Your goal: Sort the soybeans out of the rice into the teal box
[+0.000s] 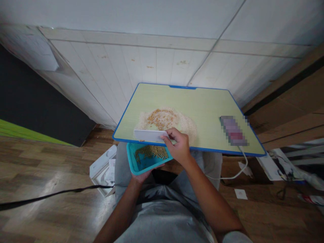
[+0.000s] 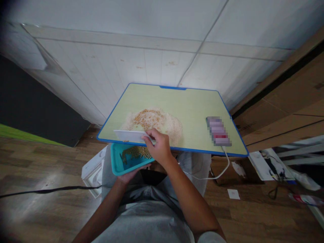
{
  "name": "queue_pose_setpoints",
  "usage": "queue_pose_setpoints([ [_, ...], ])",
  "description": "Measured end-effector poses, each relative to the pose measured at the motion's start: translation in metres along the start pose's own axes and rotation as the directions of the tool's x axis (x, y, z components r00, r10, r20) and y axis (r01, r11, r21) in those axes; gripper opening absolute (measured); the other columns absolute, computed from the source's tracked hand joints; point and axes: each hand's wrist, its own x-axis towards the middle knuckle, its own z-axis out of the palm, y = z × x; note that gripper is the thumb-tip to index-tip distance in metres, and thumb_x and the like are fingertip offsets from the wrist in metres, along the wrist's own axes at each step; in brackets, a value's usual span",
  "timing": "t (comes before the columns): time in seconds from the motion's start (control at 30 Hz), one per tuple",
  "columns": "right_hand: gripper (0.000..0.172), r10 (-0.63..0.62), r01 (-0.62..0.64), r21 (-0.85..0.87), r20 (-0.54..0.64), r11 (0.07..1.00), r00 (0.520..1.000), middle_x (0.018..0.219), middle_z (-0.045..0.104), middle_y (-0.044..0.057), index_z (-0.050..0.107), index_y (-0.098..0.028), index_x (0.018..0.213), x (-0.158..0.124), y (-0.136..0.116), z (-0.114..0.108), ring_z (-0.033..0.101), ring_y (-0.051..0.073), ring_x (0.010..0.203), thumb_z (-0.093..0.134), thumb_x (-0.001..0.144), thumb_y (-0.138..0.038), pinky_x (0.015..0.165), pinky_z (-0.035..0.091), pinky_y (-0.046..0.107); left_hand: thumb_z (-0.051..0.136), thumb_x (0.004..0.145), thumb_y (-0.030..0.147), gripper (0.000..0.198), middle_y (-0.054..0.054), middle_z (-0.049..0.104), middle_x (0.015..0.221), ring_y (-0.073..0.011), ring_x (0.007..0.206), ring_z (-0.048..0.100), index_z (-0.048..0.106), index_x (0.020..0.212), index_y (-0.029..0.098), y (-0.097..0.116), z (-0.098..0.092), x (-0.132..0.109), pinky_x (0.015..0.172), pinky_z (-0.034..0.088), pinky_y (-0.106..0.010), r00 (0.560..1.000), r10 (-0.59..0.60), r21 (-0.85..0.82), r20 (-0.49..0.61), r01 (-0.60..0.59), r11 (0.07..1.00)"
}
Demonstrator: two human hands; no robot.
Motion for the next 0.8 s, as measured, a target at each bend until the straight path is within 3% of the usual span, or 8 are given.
queue_pose_setpoints([
  [0.1, 0.021, -0.027, 0.027, 0.004, 0.015, 1.0, 1.0, 0.069, 0.062, -0.004, 0.063, -0.023, 0.08, 0.001, 0.0, 0.001, 0.057, 0.012, 0.06, 0.07, 0.099, -0.03, 0.06, 0.046, 0.023, 0.032, 0.104, 0.079, 0.08, -0.004, 0.029, 0.181, -0.0394, 0.17, -0.013, 0.064, 0.156, 0.028, 0.001, -0.002, 0.001, 0.122, -0.019, -0.081, 0.999, -0.007, 0.023, 0.04, 0.006, 1.0],
  [0.27, 0.021, -0.02, 0.02, 0.002, 0.022, 1.0, 1.0, 0.07, 0.064, -0.004, 0.063, -0.023, 0.08, -0.001, -0.001, 0.001, 0.058, 0.012, 0.06, 0.07, 0.099, -0.03, 0.06, 0.047, 0.023, 0.029, 0.105, 0.078, 0.078, -0.003, 0.034, 0.18, -0.0378, 0.17, -0.012, 0.063, 0.157, 0.031, -0.001, -0.001, 0.001, 0.121, -0.02, -0.081, 0.999, -0.001, 0.035, 0.048, 0.0, 0.999],
  [0.43, 0.02, -0.025, 0.024, -0.023, -0.049, 0.999, 0.998, 0.07, 0.066, -0.004, 0.065, -0.023, 0.08, -0.003, -0.001, -0.003, 0.06, 0.011, 0.06, 0.071, 0.098, -0.029, 0.06, 0.048, 0.023, 0.033, 0.105, 0.078, 0.077, -0.002, 0.022, 0.184, -0.0375, 0.168, -0.021, 0.06, 0.16, 0.032, -0.001, 0.0, 0.001, 0.123, -0.015, -0.082, 0.999, 0.001, 0.058, 0.053, -0.005, 0.998],
  [0.53, 0.019, -0.001, -0.006, -0.05, -0.132, 0.999, 0.991, 0.067, 0.064, -0.004, 0.065, -0.023, 0.08, -0.004, -0.002, -0.008, 0.059, 0.012, 0.058, 0.073, 0.097, -0.03, 0.059, 0.047, 0.023, 0.034, 0.104, 0.079, 0.078, -0.002, 0.025, 0.183, -0.0368, 0.167, -0.024, 0.061, 0.159, 0.032, -0.003, 0.0, 0.003, 0.124, -0.015, -0.081, 0.998, -0.008, 0.071, 0.062, 0.003, 0.997],
  [0.67, 0.016, 0.088, -0.103, -0.049, -0.248, 0.993, 0.965, 0.07, 0.067, -0.003, 0.066, -0.024, 0.084, -0.009, 0.0, -0.018, 0.064, 0.014, 0.062, 0.073, 0.096, -0.031, 0.063, 0.051, 0.026, 0.035, 0.103, 0.08, 0.077, -0.002, 0.042, 0.177, -0.0382, 0.17, -0.015, 0.062, 0.158, 0.033, -0.009, 0.002, 0.005, 0.123, -0.012, -0.084, 0.997, -0.019, 0.096, 0.077, 0.012, 0.995],
  [0.8, 0.012, 0.141, -0.156, -0.034, -0.278, 0.987, 0.95, 0.073, 0.071, -0.002, 0.069, -0.023, 0.087, -0.018, 0.0, -0.028, 0.067, 0.015, 0.064, 0.073, 0.096, -0.03, 0.063, 0.054, 0.026, 0.03, 0.105, 0.077, 0.077, -0.002, 0.047, 0.176, -0.0399, 0.173, 0.001, 0.067, 0.153, 0.032, -0.019, 0.011, 0.008, 0.127, 0.003, -0.085, 1.0, 0.003, 0.157, -0.005, -0.002, 0.988],
])
